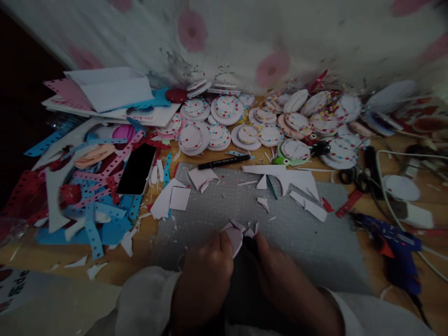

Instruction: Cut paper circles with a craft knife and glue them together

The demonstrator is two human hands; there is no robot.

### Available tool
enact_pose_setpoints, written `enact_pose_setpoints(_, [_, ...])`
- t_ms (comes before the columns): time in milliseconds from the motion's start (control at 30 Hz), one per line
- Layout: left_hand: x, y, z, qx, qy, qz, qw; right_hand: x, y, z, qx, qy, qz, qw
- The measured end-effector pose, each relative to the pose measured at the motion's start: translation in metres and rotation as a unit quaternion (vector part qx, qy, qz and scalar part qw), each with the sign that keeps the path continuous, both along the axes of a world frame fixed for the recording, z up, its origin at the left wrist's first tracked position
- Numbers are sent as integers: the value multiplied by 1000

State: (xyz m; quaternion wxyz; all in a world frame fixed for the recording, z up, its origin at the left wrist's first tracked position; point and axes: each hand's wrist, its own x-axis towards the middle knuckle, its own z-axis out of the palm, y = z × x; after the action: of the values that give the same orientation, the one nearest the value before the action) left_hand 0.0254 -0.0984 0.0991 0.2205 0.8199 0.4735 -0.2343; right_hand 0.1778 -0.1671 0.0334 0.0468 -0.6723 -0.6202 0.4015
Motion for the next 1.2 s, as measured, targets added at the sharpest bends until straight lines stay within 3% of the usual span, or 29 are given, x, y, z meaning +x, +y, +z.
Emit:
enact_pose_setpoints(167, [-12, 7, -2, 16, -48, 10, 999, 2, 13, 5, 44, 84, 23, 995])
enact_pose_setpoints(333, [-20, 22, -5, 55, -111, 64, 990, 5, 29, 4, 83, 50, 30, 995])
enact_pose_setpoints(467, [-29, 45, -8, 114, -318, 130, 932, 9, 49, 7, 163, 72, -30, 984])
enact_pose_setpoints(533, [-33, 57, -12, 116, -412, 167, 888, 9, 60, 7, 236, 106, -77, 963])
enact_pose_setpoints(600, [-35, 67, -15, 39, -511, 227, 828, 9, 68, 5, 307, 129, -118, 936])
enact_pose_setpoints(700, [-31, 73, -21, -217, -639, 295, 676, 8, 74, -1, 365, 122, -161, 909])
enact_pose_setpoints(800, [-19, 73, -27, -406, -663, 360, 516, 10, 71, -6, 379, 59, -157, 910])
enact_pose_setpoints(900, [-4, 73, -36, -420, -645, 478, 424, 12, 66, -5, 390, 5, -115, 913])
enact_pose_setpoints(1000, [4, 73, -47, -410, -631, 548, 366, 13, 64, -3, 386, -15, -78, 919])
enact_pose_setpoints(1033, [4, 72, -50, -409, -623, 554, 371, 13, 64, -2, 381, -20, -64, 922])
enact_pose_setpoints(1067, [4, 71, -53, -400, -614, 547, 405, 13, 65, -3, 378, -24, -50, 924])
enact_pose_setpoints(1200, [-2, 64, -58, -277, -572, 442, 634, 15, 65, -5, 397, -32, -20, 917])
